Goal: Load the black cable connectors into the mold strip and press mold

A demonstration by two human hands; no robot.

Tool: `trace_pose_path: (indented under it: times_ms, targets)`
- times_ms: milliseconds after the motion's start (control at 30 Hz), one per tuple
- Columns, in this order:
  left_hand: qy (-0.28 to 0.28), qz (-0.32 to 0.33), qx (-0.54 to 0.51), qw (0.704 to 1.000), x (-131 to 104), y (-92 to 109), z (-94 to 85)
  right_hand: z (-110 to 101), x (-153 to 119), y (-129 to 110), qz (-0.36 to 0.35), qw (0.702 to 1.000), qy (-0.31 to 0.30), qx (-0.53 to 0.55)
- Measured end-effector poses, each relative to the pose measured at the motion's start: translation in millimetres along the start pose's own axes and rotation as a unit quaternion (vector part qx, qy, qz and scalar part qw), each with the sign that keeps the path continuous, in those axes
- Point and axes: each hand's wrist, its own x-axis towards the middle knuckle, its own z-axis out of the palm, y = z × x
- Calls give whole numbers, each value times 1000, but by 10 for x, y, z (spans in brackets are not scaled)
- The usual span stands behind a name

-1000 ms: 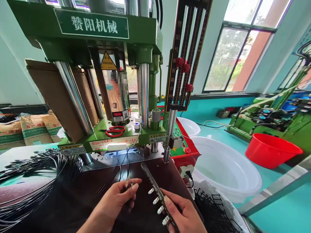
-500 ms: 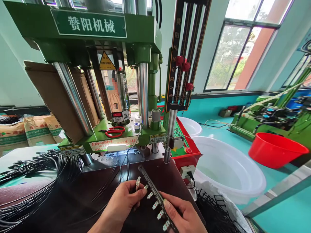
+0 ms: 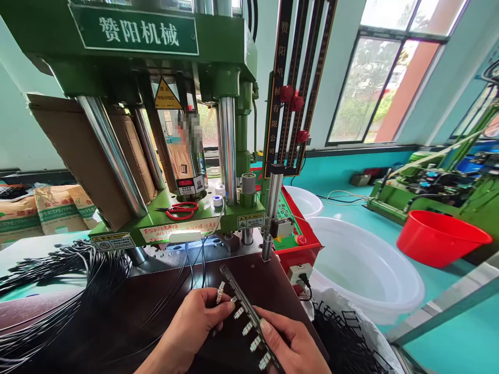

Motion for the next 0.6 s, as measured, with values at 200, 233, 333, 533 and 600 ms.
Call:
trace_pose_path:
  times_ms: [200, 233, 333, 533, 600]
  targets:
    - [-3, 7, 9, 1000, -10, -9, -7, 5, 0, 57, 11, 1000, 14, 5]
    - [-2, 8, 15, 1000, -8, -12, -9, 6, -1, 57, 11, 1000, 17, 2]
    - [-3, 10, 19, 1000, 1, -19, -10, 4, 2, 50, -13, 1000, 17, -12]
    - [-9, 23, 21, 999, -1, 30, 11, -6, 17, 53, -41, 998, 40, -38]
    - [1, 25, 29, 999, -5, 60, 25, -6, 14, 52, -60, 996, 53, -46]
